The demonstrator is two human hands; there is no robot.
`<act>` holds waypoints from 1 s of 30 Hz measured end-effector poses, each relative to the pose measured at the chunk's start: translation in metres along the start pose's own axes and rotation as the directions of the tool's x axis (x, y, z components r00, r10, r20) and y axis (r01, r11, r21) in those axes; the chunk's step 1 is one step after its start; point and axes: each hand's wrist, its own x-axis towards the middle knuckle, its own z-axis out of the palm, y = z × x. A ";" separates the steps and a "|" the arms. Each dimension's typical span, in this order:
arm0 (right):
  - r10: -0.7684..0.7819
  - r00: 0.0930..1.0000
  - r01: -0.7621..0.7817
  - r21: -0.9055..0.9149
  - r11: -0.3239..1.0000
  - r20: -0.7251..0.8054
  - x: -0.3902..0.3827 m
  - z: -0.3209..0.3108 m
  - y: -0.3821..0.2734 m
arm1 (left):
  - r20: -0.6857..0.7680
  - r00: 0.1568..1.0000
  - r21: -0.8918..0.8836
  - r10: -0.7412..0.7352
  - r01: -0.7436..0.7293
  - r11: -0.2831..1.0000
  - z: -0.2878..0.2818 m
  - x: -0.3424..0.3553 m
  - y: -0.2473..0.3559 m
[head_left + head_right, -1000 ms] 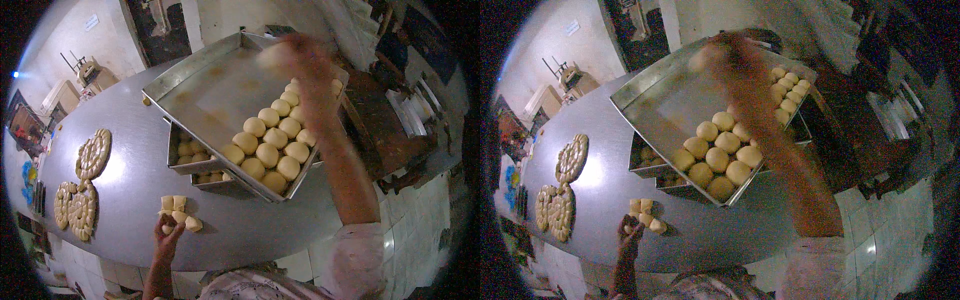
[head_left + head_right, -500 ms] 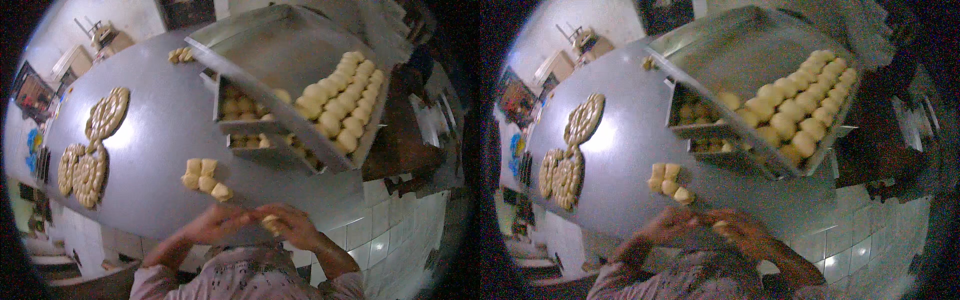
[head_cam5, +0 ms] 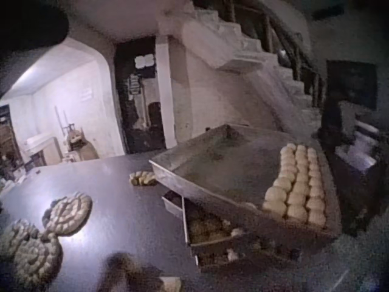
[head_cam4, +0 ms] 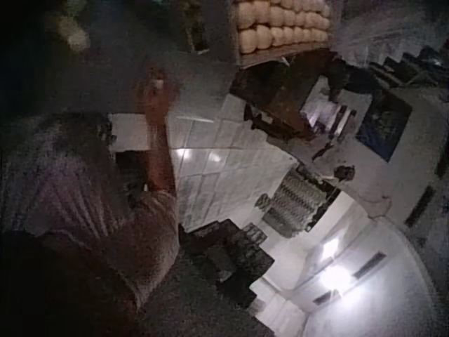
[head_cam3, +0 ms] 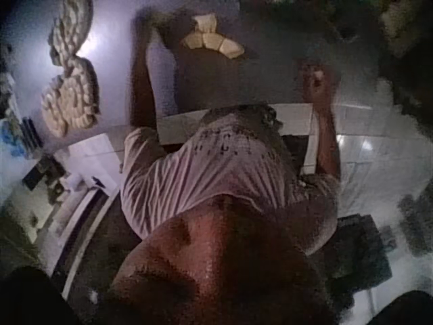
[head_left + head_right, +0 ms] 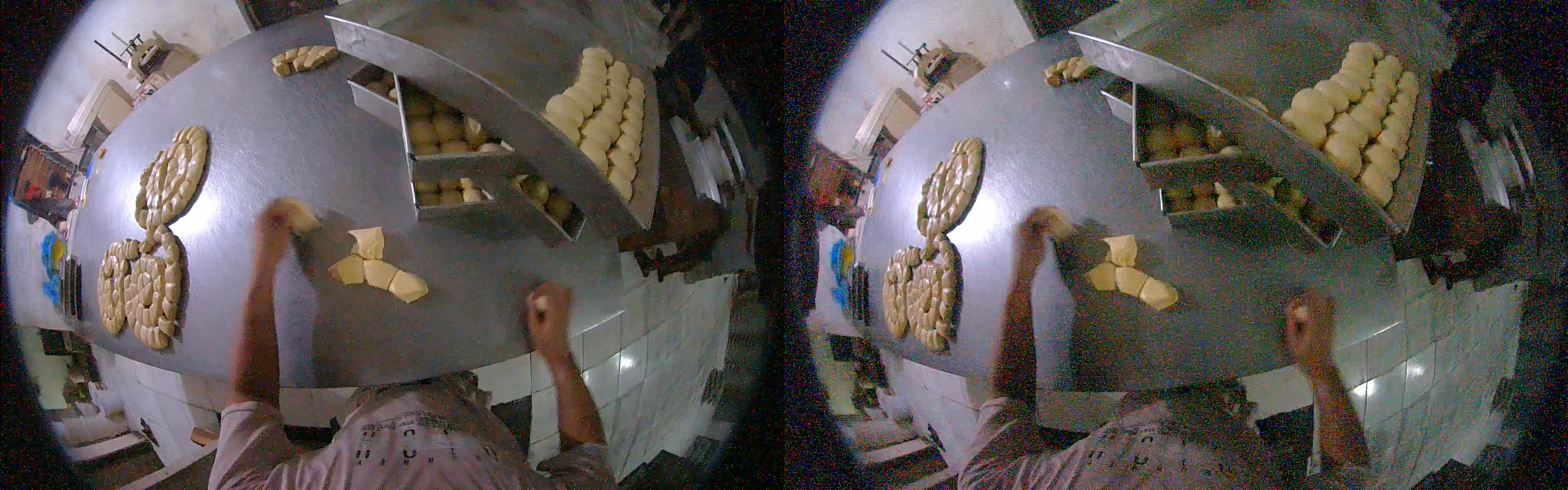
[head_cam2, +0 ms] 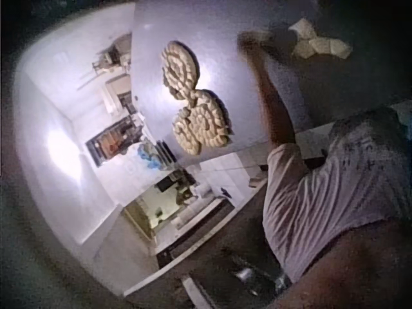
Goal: The person takes dough balls from a tray and arranges them into patterns on a metal table by hand.
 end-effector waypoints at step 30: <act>0.169 0.974 -0.205 0.266 0.942 0.154 0.029 -0.074 0.116 | 0.058 0.936 -0.504 -0.348 0.328 0.799 0.101 -0.100 0.172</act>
